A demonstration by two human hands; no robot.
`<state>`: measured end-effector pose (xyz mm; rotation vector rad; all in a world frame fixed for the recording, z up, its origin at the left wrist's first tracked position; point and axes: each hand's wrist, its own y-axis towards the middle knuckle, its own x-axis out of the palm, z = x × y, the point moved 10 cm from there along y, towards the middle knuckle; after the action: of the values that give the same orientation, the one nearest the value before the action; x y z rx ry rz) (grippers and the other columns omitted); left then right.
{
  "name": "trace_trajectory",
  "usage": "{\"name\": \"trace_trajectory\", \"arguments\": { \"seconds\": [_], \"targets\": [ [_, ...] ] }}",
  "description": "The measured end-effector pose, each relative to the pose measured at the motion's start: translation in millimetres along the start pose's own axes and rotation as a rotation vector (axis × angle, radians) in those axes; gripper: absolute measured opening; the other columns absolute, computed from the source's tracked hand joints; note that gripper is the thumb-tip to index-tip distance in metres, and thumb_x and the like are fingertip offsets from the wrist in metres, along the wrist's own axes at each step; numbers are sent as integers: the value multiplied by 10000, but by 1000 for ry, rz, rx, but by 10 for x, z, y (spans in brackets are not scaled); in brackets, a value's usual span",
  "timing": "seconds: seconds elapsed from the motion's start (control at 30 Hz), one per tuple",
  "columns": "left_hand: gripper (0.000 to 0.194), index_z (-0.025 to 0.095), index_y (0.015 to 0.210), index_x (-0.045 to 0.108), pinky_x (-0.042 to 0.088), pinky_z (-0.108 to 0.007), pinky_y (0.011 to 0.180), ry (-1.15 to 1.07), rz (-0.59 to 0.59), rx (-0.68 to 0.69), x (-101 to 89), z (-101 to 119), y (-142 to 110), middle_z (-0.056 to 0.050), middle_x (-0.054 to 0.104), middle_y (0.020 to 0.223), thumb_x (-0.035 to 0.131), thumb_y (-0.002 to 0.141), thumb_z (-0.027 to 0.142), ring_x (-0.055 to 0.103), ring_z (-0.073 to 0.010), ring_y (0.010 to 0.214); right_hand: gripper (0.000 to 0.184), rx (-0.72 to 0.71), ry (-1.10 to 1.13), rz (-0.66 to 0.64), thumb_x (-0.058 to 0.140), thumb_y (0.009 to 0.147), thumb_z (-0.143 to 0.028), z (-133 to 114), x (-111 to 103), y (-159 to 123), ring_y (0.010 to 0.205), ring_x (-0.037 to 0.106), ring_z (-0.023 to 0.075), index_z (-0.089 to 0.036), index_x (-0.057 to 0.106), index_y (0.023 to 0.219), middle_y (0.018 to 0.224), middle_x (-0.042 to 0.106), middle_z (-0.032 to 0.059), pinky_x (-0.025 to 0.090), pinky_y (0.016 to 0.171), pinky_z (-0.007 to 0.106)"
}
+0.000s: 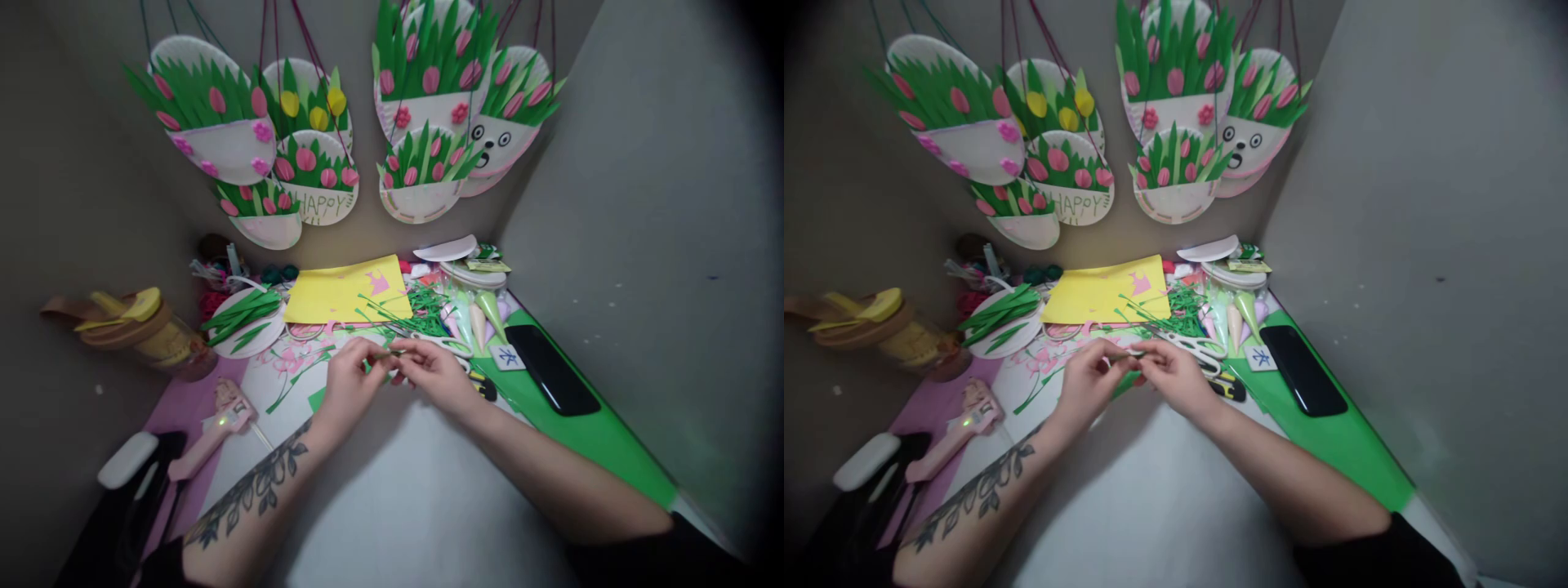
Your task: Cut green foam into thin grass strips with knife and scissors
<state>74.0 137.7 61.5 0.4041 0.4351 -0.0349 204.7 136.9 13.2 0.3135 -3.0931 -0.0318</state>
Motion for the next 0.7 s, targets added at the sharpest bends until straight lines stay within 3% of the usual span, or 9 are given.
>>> {"name": "trace_trajectory", "arguments": {
  "seconds": [0.13,0.27,0.4,0.7],
  "targets": [
    [159,182,673,668,391,-218,568,-74,-88,-79,128,-14,-50,-14,648,680,661,765,312,554,-129,634,194,-63,-104,-11,616,780,-367,-56,19,-19,612,569,128,-176,650,787,713,644,16,461,568,253],
    [185,167,613,634,402,-219,568,-252,-118,-246,105,-144,3,-7,642,608,664,741,296,554,-130,593,198,-82,-173,-43,592,808,-352,-119,46,-27,639,571,133,-172,665,768,711,659,22,465,606,255],
    [173,165,616,632,410,-218,583,-370,-136,-279,84,-97,23,4,641,593,685,721,292,550,-120,577,182,-111,-183,-43,585,805,-321,-216,45,-52,676,600,143,-178,694,779,732,681,24,478,644,260],
    [93,182,658,680,364,-201,514,-309,32,-160,-380,237,81,18,605,597,728,674,260,484,-97,540,147,-122,-241,-24,628,767,-290,-349,-12,-109,646,597,150,-177,712,724,691,674,17,436,586,251]
  ]
}}
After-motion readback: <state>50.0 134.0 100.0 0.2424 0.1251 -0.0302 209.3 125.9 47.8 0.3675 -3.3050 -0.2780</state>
